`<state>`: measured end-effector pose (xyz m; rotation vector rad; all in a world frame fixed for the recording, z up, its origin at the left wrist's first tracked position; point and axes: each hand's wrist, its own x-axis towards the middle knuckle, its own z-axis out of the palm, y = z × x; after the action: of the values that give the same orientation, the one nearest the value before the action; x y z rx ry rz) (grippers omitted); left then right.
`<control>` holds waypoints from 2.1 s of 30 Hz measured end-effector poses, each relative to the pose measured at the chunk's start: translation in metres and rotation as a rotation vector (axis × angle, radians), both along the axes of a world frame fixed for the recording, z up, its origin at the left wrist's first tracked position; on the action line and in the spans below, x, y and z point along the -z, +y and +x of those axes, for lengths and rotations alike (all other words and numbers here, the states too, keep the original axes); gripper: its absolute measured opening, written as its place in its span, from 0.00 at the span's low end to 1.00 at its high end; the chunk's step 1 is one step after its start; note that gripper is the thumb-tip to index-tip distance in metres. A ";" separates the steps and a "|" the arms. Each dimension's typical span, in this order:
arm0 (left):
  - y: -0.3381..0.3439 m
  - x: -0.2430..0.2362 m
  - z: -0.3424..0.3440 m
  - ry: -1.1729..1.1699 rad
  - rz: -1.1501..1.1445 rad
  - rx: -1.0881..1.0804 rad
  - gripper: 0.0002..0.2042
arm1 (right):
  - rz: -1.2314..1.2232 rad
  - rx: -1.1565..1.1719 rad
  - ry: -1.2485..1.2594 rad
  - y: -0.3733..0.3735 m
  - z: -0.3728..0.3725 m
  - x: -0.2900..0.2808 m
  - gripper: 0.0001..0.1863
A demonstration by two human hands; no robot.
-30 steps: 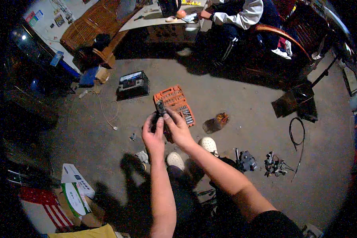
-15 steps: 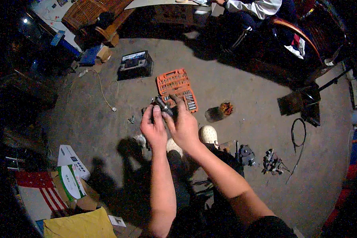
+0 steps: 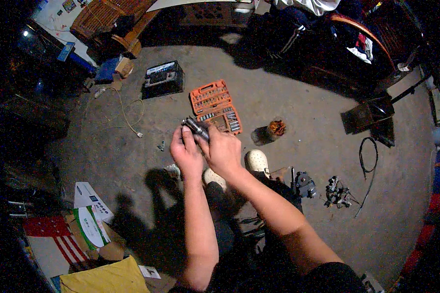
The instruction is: The person sits on a low stool and uses a screwdriver and hammer to disassemble and reassemble a small mechanical component. They repeatedly insert and remove a metal pin, tap it with a hammer, and inspect the part while handling various tools from an open toolkit on the floor.
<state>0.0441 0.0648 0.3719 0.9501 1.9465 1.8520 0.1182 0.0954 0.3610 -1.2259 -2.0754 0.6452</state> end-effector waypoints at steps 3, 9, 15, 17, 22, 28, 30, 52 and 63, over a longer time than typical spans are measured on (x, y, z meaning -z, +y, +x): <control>-0.005 -0.002 -0.003 0.071 -0.069 0.025 0.11 | -0.088 -0.014 -0.029 -0.003 0.003 0.003 0.17; 0.000 0.009 0.001 0.022 0.013 0.021 0.12 | -0.248 -0.008 0.167 -0.007 0.002 0.010 0.19; -0.012 -0.002 -0.003 -0.338 0.079 0.217 0.15 | -0.409 -0.127 0.479 -0.010 -0.007 0.009 0.20; -0.014 -0.003 -0.005 -0.381 0.110 0.238 0.15 | -0.396 -0.144 0.515 -0.012 -0.008 0.010 0.21; -0.018 -0.003 -0.012 -0.366 0.120 0.315 0.15 | -0.481 -0.144 0.628 -0.012 -0.009 0.007 0.25; -0.016 0.000 -0.010 -0.345 0.131 0.325 0.14 | -0.706 -0.179 0.777 -0.011 -0.007 0.008 0.28; -0.015 0.000 -0.009 -0.313 0.115 0.333 0.12 | -0.700 -0.170 0.813 -0.010 -0.008 0.008 0.29; -0.008 0.001 0.000 -0.461 0.002 0.236 0.10 | -1.122 -0.089 0.783 0.004 0.004 -0.015 0.28; -0.007 0.007 -0.006 -0.401 0.237 0.081 0.10 | -0.645 -0.120 0.670 0.000 -0.013 0.019 0.29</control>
<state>0.0377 0.0575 0.3645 0.6414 1.4587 2.0669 0.1049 0.0956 0.3424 -0.9954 -1.4099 1.6159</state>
